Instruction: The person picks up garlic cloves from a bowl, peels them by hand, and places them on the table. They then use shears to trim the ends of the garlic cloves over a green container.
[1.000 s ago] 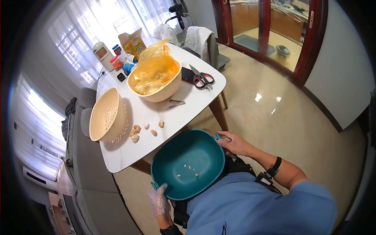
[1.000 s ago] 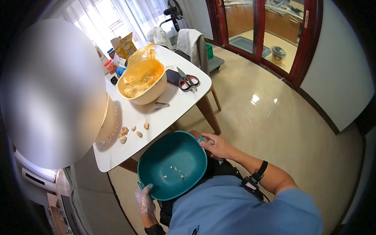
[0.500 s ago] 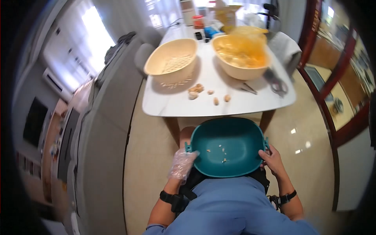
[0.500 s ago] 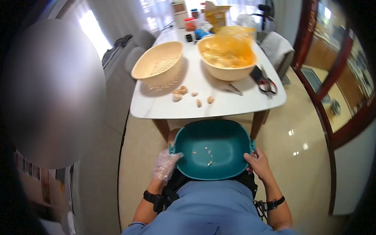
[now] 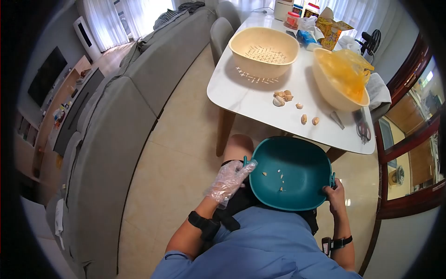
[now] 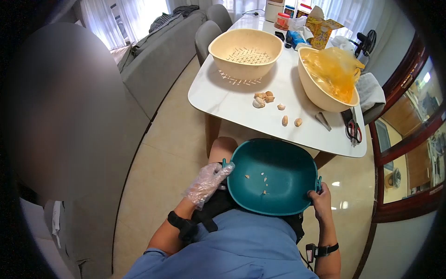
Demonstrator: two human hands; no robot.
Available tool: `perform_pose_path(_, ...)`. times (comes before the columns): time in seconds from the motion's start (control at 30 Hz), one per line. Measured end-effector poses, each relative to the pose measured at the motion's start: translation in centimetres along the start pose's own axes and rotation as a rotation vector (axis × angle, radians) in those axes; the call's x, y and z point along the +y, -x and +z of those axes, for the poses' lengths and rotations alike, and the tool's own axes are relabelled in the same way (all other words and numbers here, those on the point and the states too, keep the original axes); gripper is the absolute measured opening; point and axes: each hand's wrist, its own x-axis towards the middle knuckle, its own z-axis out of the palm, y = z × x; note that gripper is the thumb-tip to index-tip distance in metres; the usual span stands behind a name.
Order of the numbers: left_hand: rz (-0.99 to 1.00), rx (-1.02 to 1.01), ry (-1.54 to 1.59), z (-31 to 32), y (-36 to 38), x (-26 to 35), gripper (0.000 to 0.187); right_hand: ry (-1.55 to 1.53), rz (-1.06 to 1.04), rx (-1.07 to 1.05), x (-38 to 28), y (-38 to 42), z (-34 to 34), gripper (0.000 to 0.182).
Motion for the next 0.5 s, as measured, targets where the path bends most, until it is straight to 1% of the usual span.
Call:
perform_pose_path(0.03, 0.004, -0.01, 0.006, -0.3, -0.1, -0.5, 0.056, 0.035, -0.005, -0.005, -0.2, -0.2, -0.2, 0.03)
perform_pose_path(0.1, -0.013, -0.008, 0.225, -0.8, 0.1, -0.7, 0.053, 0.073, -0.014, 0.001, -1.0, -0.4, -0.5, 0.03)
perform_pose_path(0.13, -0.082, 0.024, 0.309, -1.4, 1.4, 1.3, 0.045, 0.079, -0.028, 0.0, -1.5, -0.3, -0.4, 0.03)
perform_pose_path(0.17, -0.08, 0.02, 0.313, -1.7, 1.0, 0.5, 0.045, 0.087, -0.042, -0.003, -2.1, -0.2, -0.2, 0.03)
perform_pose_path(0.2, -0.057, 0.013, 0.447, -2.3, 0.3, -1.1, 0.041, 0.089, -0.044, 0.0, -2.7, -0.1, 0.0, 0.03)
perform_pose_path(0.27, -0.029, -0.034, 0.659, -3.8, -0.2, -1.9, 0.032, 0.117, -0.029, -0.052, -4.3, 0.3, 0.4, 0.028)
perform_pose_path(0.3, -0.022, -0.036, 0.66, -4.6, -0.3, -1.9, 0.032, 0.117, -0.035, -0.049, -4.7, 0.3, 0.4, 0.028)
perform_pose_path(0.37, -0.066, 0.107, 0.62, -6.3, -0.6, -1.8, 0.033, 0.184, -0.058, -0.091, -5.3, 0.3, 0.6, 0.028)
perform_pose_path(0.4, -0.037, 0.16, 0.537, -7.3, -0.7, -1.8, 0.033, 0.18, -0.063, -0.087, -5.6, 0.3, 0.7, 0.028)
perform_pose_path(0.43, -0.028, 0.159, 0.535, -8.4, -0.8, -1.9, 0.033, 0.143, -0.066, -0.114, -6.0, 0.3, 0.8, 0.028)
perform_pose_path(0.5, 0.033, 0.253, 0.532, -10.5, -1.1, -1.8, 0.034, 0.099, -0.079, -0.143, -7.0, 0.2, 1.3, 0.028)
